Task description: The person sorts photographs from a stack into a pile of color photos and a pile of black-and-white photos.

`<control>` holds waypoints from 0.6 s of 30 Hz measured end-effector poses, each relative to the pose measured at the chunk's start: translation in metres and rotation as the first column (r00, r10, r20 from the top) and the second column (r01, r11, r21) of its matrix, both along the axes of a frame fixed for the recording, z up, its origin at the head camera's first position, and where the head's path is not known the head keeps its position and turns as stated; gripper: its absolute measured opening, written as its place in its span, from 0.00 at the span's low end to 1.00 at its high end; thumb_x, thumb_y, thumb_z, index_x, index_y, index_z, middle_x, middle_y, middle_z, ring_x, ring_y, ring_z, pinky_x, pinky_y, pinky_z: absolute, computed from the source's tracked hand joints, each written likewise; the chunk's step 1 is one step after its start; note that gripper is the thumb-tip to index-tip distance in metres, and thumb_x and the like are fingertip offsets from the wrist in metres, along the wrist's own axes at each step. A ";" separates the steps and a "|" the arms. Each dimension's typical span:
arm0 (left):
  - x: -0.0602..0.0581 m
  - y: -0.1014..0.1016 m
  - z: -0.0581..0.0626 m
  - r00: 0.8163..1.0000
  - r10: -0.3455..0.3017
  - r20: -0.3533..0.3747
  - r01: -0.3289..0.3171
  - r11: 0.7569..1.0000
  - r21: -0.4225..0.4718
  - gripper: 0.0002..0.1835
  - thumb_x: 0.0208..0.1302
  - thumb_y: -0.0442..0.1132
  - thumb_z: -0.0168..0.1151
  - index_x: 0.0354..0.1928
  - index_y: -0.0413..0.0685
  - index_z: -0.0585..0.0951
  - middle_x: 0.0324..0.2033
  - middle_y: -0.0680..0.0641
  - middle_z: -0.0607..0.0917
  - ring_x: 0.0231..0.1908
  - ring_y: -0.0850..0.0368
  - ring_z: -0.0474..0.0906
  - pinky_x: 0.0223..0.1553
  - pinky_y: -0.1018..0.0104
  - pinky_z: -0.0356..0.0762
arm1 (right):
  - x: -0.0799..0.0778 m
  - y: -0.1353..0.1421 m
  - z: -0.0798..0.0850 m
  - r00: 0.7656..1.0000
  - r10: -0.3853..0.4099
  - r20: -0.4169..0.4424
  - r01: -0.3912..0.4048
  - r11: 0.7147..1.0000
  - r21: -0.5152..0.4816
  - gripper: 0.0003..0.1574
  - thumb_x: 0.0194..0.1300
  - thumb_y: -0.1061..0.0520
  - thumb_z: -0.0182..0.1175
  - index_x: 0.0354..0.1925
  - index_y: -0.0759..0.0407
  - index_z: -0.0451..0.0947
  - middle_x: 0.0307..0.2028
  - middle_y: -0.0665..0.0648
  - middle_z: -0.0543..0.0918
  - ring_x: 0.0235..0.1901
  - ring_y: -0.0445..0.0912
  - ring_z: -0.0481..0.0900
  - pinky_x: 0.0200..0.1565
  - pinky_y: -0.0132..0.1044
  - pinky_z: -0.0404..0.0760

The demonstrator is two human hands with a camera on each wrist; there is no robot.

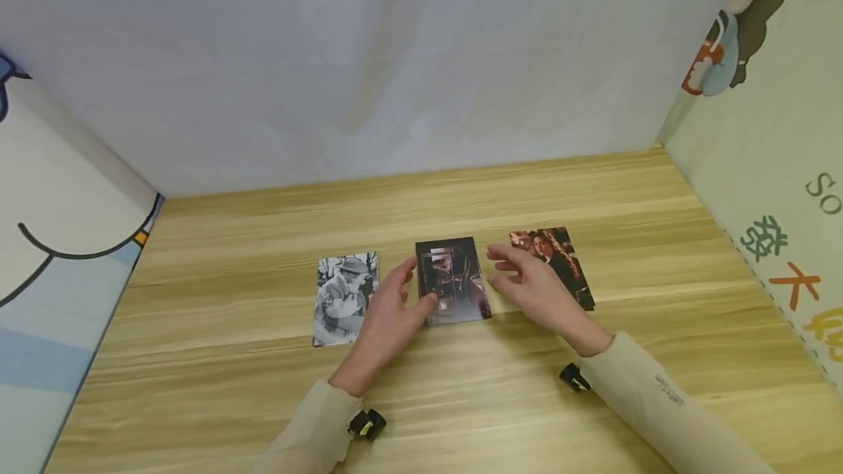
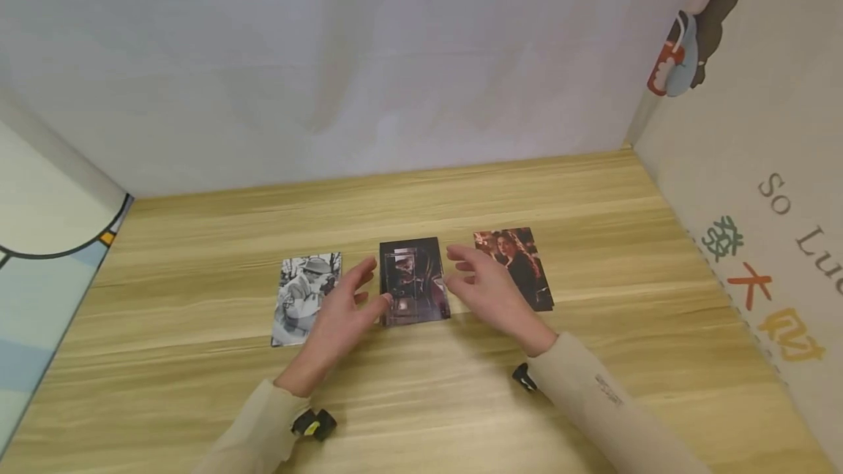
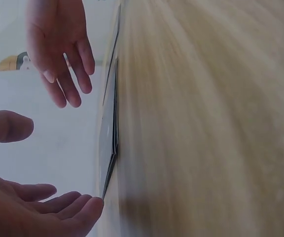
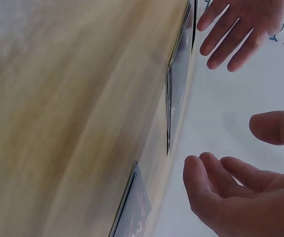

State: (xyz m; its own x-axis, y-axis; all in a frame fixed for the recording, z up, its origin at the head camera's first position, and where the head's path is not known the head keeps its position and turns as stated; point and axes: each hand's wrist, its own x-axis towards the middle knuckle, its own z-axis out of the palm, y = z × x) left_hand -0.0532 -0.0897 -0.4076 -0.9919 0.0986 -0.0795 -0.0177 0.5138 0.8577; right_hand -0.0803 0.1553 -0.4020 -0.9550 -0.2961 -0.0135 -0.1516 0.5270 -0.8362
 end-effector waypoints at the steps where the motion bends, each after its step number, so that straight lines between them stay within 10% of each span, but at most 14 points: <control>1: -0.001 0.000 -0.002 1.000 -0.005 -0.001 0.005 1.000 -0.010 0.41 0.67 0.45 0.66 0.78 0.41 0.63 0.72 0.36 0.70 0.63 0.34 0.75 0.60 0.38 0.77 | 0.000 -0.001 -0.001 1.000 0.006 -0.001 -0.006 1.000 0.005 0.34 0.75 0.59 0.57 0.73 0.70 0.66 0.67 0.67 0.76 0.61 0.62 0.79 0.63 0.55 0.79; 18: -0.010 -0.004 -0.015 0.999 -0.045 0.023 0.048 0.991 -0.128 0.43 0.64 0.47 0.67 0.76 0.33 0.64 0.65 0.33 0.72 0.56 0.40 0.76 0.55 0.44 0.81 | -0.015 -0.007 -0.009 0.994 0.077 0.078 -0.088 0.986 0.142 0.38 0.71 0.58 0.58 0.73 0.74 0.63 0.65 0.71 0.75 0.61 0.63 0.76 0.62 0.58 0.78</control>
